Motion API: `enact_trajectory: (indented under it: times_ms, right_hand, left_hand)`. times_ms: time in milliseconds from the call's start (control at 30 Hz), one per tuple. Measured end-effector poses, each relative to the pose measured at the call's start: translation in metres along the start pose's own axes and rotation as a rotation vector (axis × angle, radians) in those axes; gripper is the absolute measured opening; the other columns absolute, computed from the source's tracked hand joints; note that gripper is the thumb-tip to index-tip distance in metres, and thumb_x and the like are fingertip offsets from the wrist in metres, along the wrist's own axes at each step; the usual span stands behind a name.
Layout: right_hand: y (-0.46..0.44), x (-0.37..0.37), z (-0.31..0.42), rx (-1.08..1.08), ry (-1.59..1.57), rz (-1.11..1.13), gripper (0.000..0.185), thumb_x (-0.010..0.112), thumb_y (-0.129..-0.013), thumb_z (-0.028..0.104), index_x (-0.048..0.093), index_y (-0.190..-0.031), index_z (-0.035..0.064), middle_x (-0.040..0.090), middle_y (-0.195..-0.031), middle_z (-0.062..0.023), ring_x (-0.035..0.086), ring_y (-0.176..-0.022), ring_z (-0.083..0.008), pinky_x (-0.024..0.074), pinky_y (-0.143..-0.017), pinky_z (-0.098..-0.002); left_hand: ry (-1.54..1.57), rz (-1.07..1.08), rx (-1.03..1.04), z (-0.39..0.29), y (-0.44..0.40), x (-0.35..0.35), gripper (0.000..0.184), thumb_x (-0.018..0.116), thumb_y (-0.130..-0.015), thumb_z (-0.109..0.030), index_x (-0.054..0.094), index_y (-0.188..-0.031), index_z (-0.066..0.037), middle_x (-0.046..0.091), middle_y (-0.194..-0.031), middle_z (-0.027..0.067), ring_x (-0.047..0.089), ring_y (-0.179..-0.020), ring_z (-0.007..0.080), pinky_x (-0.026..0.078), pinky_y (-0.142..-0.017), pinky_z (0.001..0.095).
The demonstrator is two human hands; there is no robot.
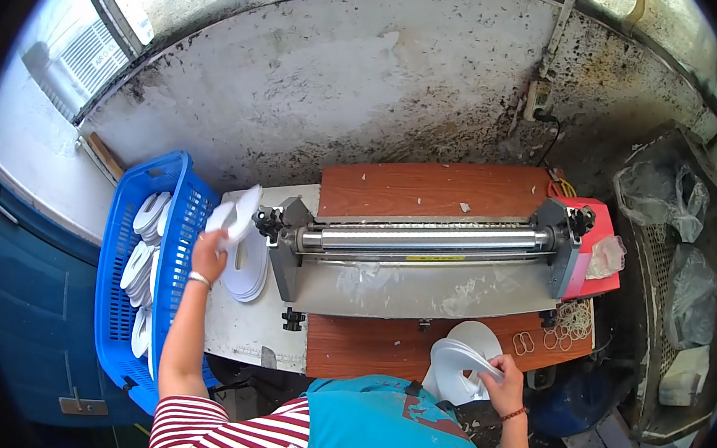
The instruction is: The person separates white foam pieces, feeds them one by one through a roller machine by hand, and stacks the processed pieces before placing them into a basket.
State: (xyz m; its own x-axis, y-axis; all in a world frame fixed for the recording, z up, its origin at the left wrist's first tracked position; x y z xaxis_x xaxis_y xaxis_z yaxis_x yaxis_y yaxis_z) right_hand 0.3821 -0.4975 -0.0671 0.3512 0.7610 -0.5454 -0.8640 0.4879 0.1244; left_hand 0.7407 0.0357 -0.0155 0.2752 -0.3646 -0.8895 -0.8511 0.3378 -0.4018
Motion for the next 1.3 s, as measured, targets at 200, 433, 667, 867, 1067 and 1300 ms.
enact_trajectory:
  times_ms: [200,433,667,867,1067,1300]
  right_hand:
    - [0.012,-0.030,0.054,0.013,-0.448,0.188,0.033,0.071,-0.070,0.000,0.052,-0.098,0.0019,0.062,-0.087,-0.0050,0.061,-0.082,-0.0117,0.0485,-0.074,-0.0249]
    - [-0.031,-0.016,0.087,0.159,-0.699,0.091,0.031,0.065,-0.078,0.003,0.053,-0.106,-0.0029,0.063,-0.095,-0.0080,0.061,-0.081,-0.0108,0.0501,-0.073,-0.0248]
    - [-0.083,0.008,0.084,0.322,-0.619,0.214,0.023,0.063,-0.086,0.019,0.061,-0.089,-0.0046,0.065,-0.079,-0.0067,0.061,-0.064,-0.0101,0.0500,-0.056,-0.0239]
    - [-0.119,0.019,0.098,0.402,-0.681,0.278,0.025,0.062,-0.088,0.023,0.062,-0.086,-0.0020,0.064,-0.072,-0.0047,0.059,-0.058,-0.0100,0.0494,-0.054,-0.0241]
    - [-0.086,0.000,0.090,0.260,-0.711,0.275,0.016,0.063,-0.085,0.011,0.058,-0.093,-0.0022,0.063,-0.084,-0.0063,0.060,-0.070,-0.0100,0.0505,-0.063,-0.0240]
    - [-0.104,0.018,0.089,0.379,-0.637,0.149,0.021,0.061,-0.088,0.019,0.060,-0.088,-0.0013,0.062,-0.075,-0.0038,0.056,-0.061,-0.0083,0.0471,-0.055,-0.0242]
  left_hand:
    - [0.166,0.082,-0.325,-0.001,0.109,0.045,0.028,0.061,-0.068,-0.005,0.064,-0.095,-0.011,0.064,-0.101,0.0145,0.061,-0.096,0.0295,0.046,-0.087,0.0390]
    - [0.332,-0.504,0.261,-0.168,0.012,-0.025,0.020,0.056,-0.069,0.004,0.062,-0.086,-0.005,0.065,-0.084,0.0096,0.062,-0.080,0.0280,0.046,-0.072,0.0373]
    - [0.421,0.110,0.475,-0.301,-0.072,0.057,0.028,0.055,-0.082,-0.019,0.060,-0.105,-0.005,0.060,-0.111,0.0135,0.050,-0.114,0.0336,0.040,-0.092,0.0433]
    - [0.498,1.041,0.202,-0.365,-0.150,0.140,0.032,0.049,-0.087,-0.024,0.059,-0.110,-0.005,0.058,-0.115,0.0185,0.053,-0.110,0.0342,0.039,-0.095,0.0411]
    - [0.826,0.545,0.175,-0.346,-0.189,0.135,0.033,0.050,-0.079,-0.007,0.059,-0.110,-0.006,0.062,-0.105,0.0177,0.060,-0.096,0.0341,0.046,-0.085,0.0384]
    - [0.399,-0.181,0.587,-0.355,-0.184,0.085,0.030,0.054,-0.075,-0.002,0.065,-0.101,-0.013,0.064,-0.100,0.0061,0.063,-0.078,0.0254,0.050,-0.073,0.0357]
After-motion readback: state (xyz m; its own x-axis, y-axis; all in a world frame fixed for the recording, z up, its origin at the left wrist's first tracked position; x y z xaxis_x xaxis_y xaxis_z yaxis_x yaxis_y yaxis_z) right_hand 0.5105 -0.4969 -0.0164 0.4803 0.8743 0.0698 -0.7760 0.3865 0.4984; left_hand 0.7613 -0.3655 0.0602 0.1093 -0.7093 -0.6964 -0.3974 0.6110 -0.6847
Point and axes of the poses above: each hand's wrist, its own y-axis away from the middle knuckle, its own x-axis out of the palm, z = x × y, the point moved 1 cm from there along -y, towards the middle knuckle
